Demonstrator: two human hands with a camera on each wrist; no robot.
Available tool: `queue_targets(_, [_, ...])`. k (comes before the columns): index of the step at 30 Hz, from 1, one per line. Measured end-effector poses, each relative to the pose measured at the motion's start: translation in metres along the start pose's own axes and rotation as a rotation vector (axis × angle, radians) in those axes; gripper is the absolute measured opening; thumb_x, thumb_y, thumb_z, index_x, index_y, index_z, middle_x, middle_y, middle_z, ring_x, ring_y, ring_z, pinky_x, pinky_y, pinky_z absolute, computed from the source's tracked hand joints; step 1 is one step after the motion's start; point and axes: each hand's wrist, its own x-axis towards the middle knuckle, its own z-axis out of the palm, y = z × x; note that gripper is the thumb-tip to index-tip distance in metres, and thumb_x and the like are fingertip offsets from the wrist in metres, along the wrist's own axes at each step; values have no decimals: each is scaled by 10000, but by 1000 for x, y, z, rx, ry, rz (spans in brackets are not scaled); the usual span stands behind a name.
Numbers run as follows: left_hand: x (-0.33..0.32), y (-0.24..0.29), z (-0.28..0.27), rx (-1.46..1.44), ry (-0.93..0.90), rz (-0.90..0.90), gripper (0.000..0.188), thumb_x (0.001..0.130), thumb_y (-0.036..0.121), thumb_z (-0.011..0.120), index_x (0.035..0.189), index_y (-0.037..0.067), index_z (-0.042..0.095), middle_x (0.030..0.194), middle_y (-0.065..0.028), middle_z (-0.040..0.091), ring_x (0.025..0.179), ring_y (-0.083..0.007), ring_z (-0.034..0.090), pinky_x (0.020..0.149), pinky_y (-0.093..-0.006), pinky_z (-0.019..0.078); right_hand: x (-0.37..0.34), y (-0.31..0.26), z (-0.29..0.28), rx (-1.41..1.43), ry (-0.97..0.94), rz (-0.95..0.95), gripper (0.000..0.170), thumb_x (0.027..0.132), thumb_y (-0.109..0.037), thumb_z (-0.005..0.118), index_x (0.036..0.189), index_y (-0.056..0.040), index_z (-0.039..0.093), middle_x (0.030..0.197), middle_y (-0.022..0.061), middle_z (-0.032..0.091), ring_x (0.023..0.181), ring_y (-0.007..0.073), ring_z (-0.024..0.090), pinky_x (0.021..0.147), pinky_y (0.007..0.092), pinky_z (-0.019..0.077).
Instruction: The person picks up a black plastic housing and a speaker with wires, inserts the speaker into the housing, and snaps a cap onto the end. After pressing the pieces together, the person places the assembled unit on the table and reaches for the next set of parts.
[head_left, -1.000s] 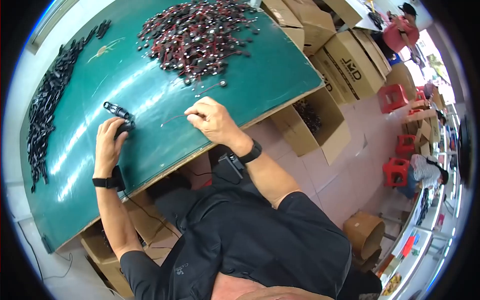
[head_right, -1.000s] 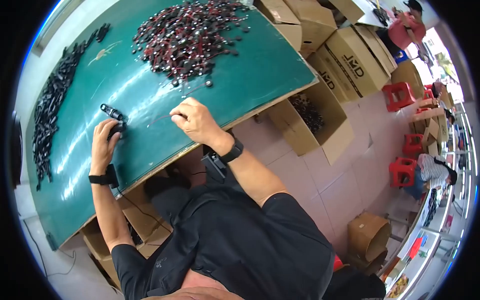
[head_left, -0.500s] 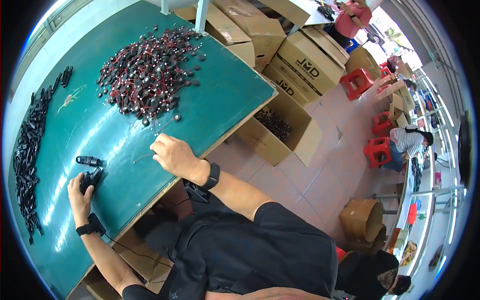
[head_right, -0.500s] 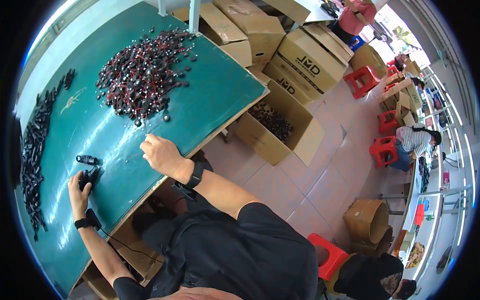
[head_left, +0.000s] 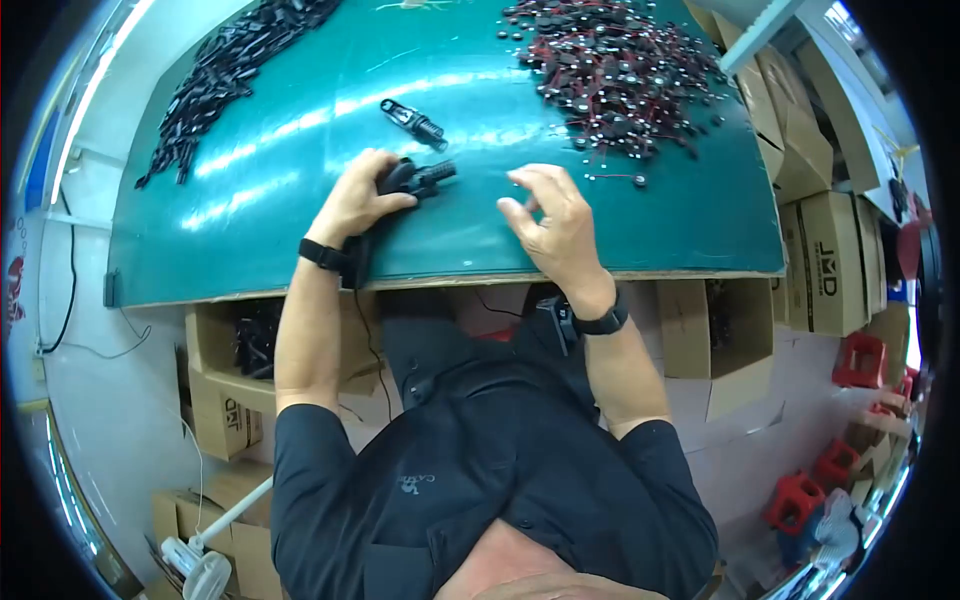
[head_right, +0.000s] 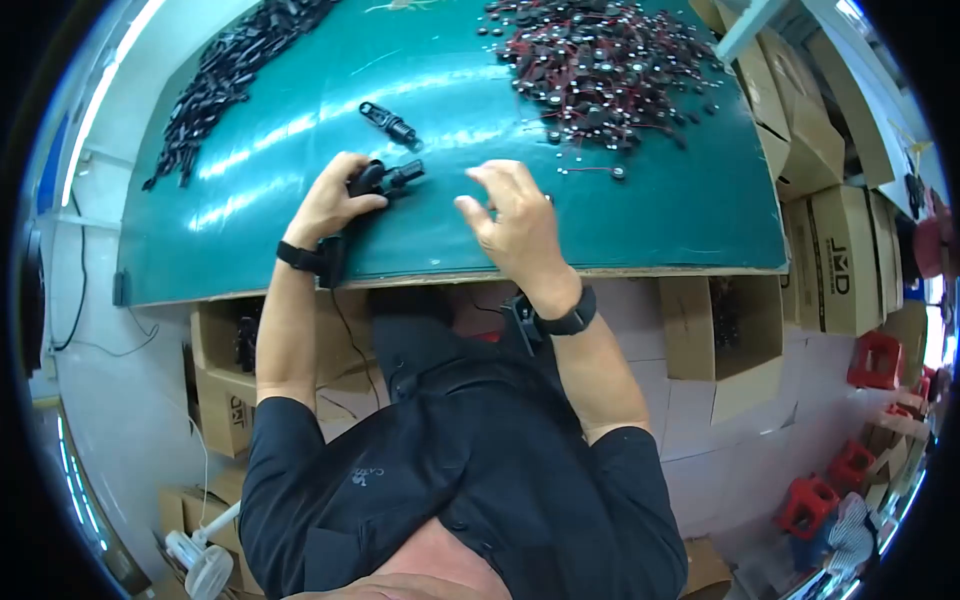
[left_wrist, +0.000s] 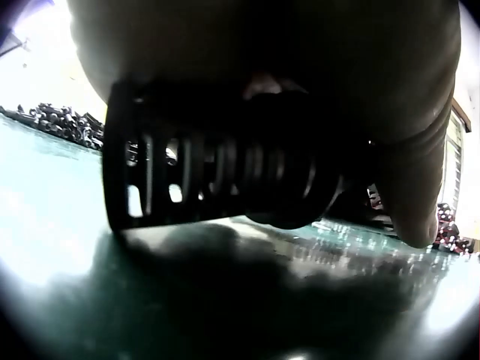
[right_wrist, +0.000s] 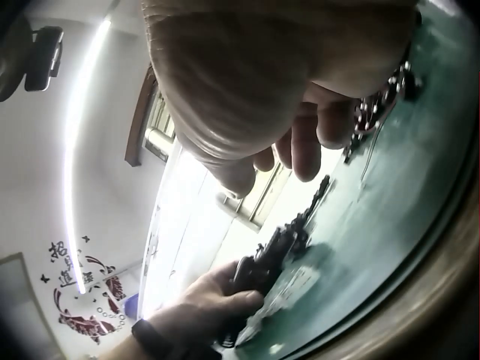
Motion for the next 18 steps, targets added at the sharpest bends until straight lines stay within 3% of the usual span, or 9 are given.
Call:
queue_targets(2, [-3,17,2,-72,-22,4,576,710,207,967,1195,28,713,1025,-162,662,977,-340,638,875,-417,527,6,-1,12,113,-90,70,368,862,-136,852,1192,-25,732,1190,164,702,952,296,709,852,388,574])
queue_targets(5, [-10,36,1,-151,-29,31,571,703,173,974,1195,36,720,1023,-122,659,955,-291,631,856,-384,521,20,6,46,200,-164,-122,381,887,-138,846,1227,-14,728,1159,155,727,885,274,717,812,368,578])
queue_targets(7, [-14,40,-3,-214,-28,60,545,710,143,978,1185,41,730,1027,-68,654,938,-218,612,840,-338,504,20,4,47,228,-235,-91,377,894,-145,844,1228,-13,730,1134,154,735,878,276,720,805,364,579])
queue_targets(9, [-16,39,-2,-241,-39,48,539,713,146,980,1182,44,734,1026,-54,649,930,-199,607,829,-326,501,19,3,43,272,-371,-23,370,908,-159,839,1231,-11,734,1083,150,752,864,279,726,791,358,583])
queue_targets(12, [-20,34,-2,-297,-80,33,527,720,153,984,1177,50,742,1023,-27,640,915,-162,595,806,-302,494,11,1,41,170,-302,-139,380,915,-189,844,1231,-7,738,1047,150,762,863,270,727,790,351,582])
queue_targets(14, [-22,26,1,-500,-53,-39,503,739,161,982,1170,53,747,1034,-2,632,925,-126,581,788,-286,484,7,3,38,114,-275,-200,386,918,-204,846,1231,-4,741,1028,150,766,862,265,727,790,347,582])
queue_targets(17, [-19,23,1,-556,-45,-77,471,764,175,974,1161,54,751,1027,14,631,918,-98,571,769,-273,477,2,5,37,312,-442,195,392,902,-207,864,1204,14,747,1002,156,771,847,255,731,779,345,578])
queue_targets(18, [-18,24,2,-507,-58,-78,451,780,184,968,1155,55,753,1014,19,633,906,-88,567,760,-269,474,0,6,38,313,-448,197,392,902,-207,864,1204,14,747,1002,156,771,847,255,731,779,345,578])
